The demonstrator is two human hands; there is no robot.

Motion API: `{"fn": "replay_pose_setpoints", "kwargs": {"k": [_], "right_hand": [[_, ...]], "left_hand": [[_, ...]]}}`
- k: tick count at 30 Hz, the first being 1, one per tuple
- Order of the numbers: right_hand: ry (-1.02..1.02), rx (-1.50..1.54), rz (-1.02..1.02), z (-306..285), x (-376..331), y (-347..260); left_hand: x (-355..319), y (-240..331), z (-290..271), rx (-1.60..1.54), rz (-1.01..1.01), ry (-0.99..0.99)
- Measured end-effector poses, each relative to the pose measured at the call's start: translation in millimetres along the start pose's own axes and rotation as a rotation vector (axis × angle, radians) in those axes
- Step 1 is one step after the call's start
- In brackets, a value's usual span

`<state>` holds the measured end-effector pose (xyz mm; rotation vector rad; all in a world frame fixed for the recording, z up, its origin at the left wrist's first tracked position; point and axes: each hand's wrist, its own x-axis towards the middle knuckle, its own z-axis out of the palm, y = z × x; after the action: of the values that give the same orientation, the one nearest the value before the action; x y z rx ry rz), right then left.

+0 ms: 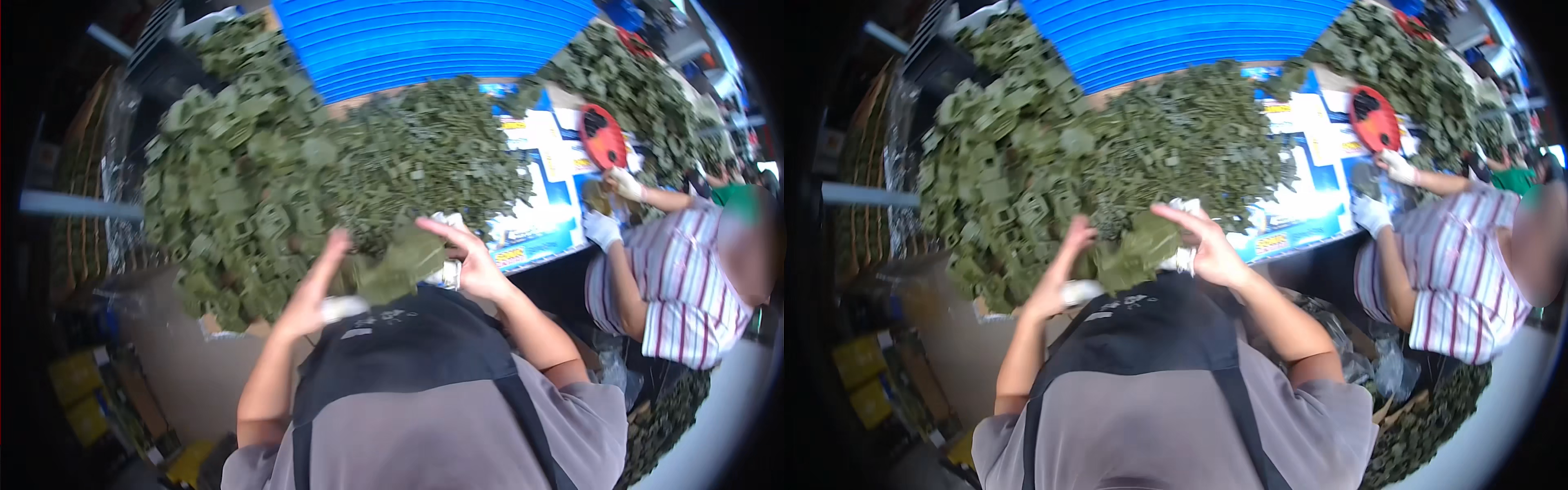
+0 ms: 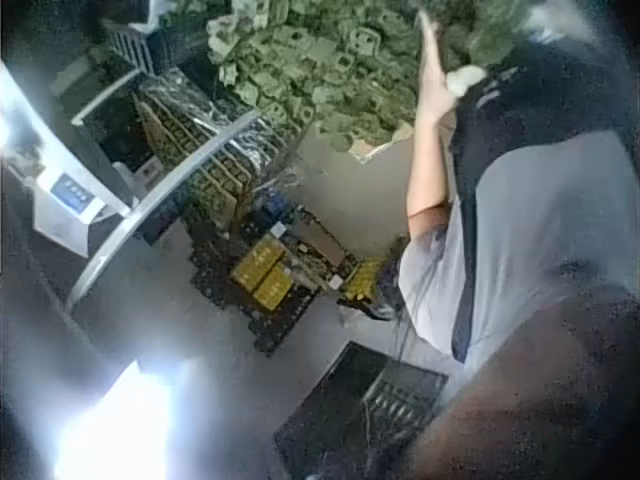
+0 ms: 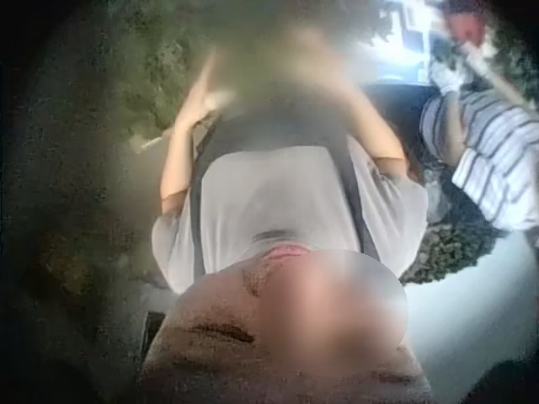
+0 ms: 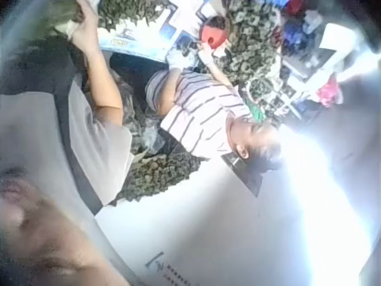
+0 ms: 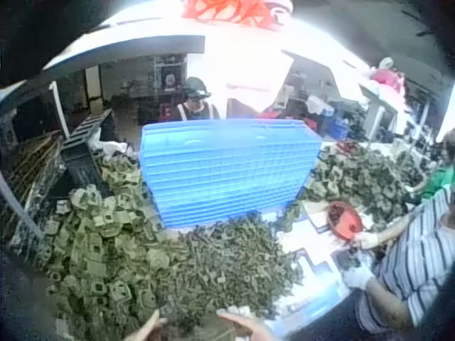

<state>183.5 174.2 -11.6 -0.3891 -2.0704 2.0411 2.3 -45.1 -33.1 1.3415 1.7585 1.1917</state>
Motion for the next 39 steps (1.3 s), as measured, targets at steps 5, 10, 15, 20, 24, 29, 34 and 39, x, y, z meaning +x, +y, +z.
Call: {"fn": "replay_pose_setpoints", "kwargs": {"k": [5,10,15,20,24,29,34,39], "right_hand": [[-0.02,0.241,0.131,-15,-26,8],[0.041,0.116,0.082,-21,-46,26],[0.335,0.012,0.074,-90,-19,69],[1.043,0.434,-0.035,-302,36,165],[1.161,0.443,0.194,-461,51,256],[1.094,0.402,0.343,-459,74,263],[0.854,-1.232,0.437,-300,95,176],[0.338,-0.527,-0.076,-137,55,139]], "left_hand": [[5,25,17,-0.376,-0.244,0.159],[9,27,34,-0.274,-0.21,0.126],[25,8,21,-0.144,-0.166,0.25],[-49,-5,-74,0.117,-0.341,1.064],[-115,-33,-74,0.164,-0.634,1.03],[-127,-39,10,0.549,-0.711,0.863],[-142,-69,32,0.308,-0.796,1.049],[-131,-15,-10,0.404,-0.632,0.924]]}}
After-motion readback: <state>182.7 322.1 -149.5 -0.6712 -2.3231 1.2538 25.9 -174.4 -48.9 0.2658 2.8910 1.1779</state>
